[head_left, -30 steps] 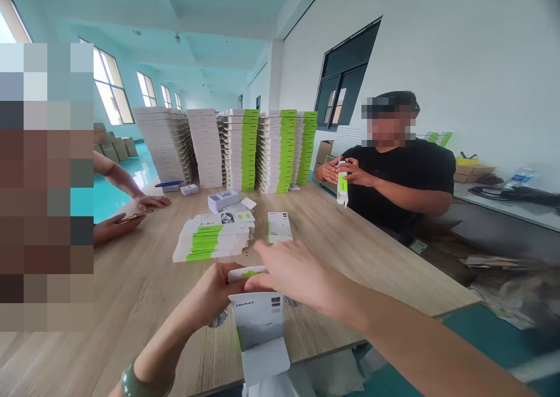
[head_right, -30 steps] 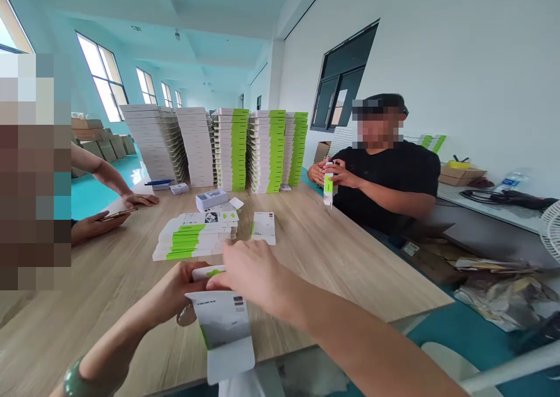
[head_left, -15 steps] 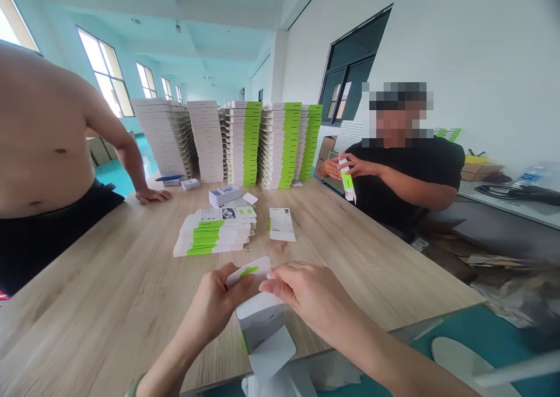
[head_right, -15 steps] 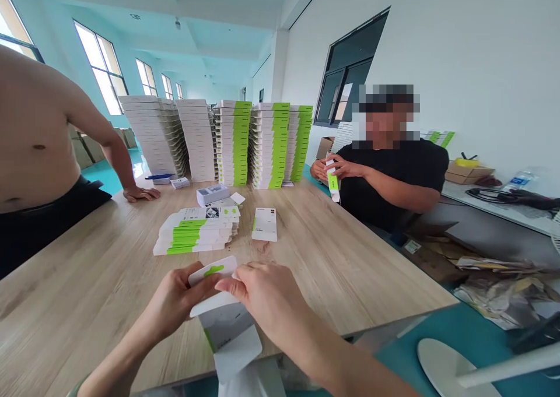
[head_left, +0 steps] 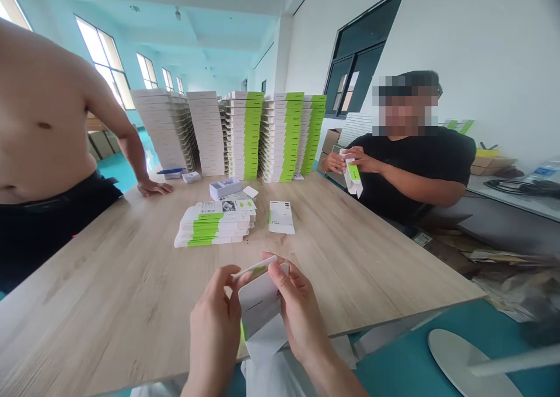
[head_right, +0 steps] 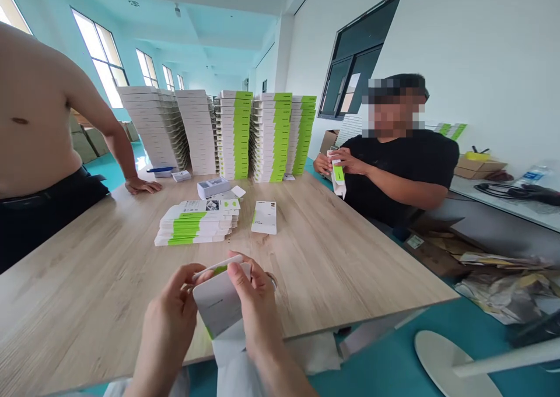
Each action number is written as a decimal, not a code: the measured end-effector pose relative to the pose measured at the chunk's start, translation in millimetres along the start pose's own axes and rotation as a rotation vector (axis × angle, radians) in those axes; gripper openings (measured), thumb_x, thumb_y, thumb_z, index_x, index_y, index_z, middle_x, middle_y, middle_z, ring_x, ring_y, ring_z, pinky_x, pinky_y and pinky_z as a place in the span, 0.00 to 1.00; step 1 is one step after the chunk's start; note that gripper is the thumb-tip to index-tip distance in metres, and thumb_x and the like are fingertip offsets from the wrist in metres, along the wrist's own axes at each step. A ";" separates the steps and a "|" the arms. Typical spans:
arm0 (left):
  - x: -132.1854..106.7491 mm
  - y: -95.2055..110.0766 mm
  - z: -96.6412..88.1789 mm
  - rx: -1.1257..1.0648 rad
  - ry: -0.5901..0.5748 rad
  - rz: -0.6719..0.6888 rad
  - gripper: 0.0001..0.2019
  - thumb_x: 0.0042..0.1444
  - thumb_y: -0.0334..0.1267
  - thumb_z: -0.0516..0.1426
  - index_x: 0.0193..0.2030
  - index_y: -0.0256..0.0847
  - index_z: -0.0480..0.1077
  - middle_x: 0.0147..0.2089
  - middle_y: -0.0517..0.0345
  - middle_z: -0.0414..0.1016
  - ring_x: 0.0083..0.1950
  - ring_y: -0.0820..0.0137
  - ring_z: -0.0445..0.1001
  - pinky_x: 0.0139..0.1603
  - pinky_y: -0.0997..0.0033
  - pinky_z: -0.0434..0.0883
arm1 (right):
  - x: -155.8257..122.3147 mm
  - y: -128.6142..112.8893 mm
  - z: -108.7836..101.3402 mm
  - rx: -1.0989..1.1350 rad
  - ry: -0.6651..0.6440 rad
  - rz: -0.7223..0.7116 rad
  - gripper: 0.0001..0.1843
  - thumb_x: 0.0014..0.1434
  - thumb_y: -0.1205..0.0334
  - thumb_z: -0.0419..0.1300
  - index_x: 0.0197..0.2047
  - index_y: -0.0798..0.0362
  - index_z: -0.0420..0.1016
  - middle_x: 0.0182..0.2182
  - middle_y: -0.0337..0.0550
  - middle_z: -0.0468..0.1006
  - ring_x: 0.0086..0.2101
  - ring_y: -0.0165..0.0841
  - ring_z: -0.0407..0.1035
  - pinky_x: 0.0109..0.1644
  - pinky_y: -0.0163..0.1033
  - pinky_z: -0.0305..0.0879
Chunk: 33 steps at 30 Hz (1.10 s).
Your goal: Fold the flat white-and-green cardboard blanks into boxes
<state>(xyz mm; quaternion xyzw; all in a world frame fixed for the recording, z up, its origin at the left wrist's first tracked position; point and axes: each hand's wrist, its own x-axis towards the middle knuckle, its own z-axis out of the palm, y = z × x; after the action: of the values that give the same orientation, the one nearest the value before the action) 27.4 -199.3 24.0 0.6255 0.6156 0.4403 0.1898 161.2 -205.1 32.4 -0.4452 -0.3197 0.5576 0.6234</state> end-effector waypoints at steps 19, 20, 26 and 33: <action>-34.6 -4.9 15.5 0.223 0.279 0.471 0.17 0.72 0.34 0.53 0.65 0.49 0.64 0.56 0.53 0.75 0.45 0.72 0.81 0.36 0.78 0.77 | 5.7 7.8 14.2 0.154 0.142 -0.008 0.30 0.47 0.43 0.75 0.44 0.53 0.71 0.47 0.46 0.75 0.33 0.29 0.68 0.35 0.35 0.68; -34.6 -4.0 14.9 0.211 0.281 0.470 0.16 0.72 0.35 0.53 0.64 0.49 0.66 0.56 0.53 0.75 0.41 0.74 0.81 0.33 0.80 0.75 | 6.2 8.8 13.1 0.138 0.156 -0.044 0.28 0.48 0.44 0.74 0.43 0.52 0.69 0.52 0.47 0.74 0.35 0.30 0.69 0.37 0.35 0.69; -31.8 -2.1 12.9 0.177 0.298 0.467 0.09 0.73 0.41 0.52 0.55 0.47 0.70 0.54 0.54 0.74 0.39 0.75 0.79 0.27 0.83 0.71 | 9.0 11.5 10.3 -0.009 0.162 -0.184 0.20 0.54 0.50 0.68 0.39 0.51 0.64 0.51 0.45 0.75 0.42 0.32 0.70 0.43 0.36 0.70; -26.3 -12.6 20.5 0.083 0.345 0.534 0.15 0.69 0.38 0.58 0.61 0.48 0.70 0.57 0.54 0.74 0.36 0.78 0.75 0.33 0.80 0.73 | 9.9 13.4 7.5 -0.259 0.176 -0.250 0.27 0.57 0.35 0.64 0.38 0.52 0.67 0.36 0.44 0.74 0.33 0.32 0.67 0.34 0.35 0.66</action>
<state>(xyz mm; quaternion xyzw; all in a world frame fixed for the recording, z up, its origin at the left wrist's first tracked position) 39.8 -215.5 -5.2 0.6883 0.4703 0.5485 -0.0652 150.8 -194.1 22.2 -0.5258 -0.3858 0.3890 0.6507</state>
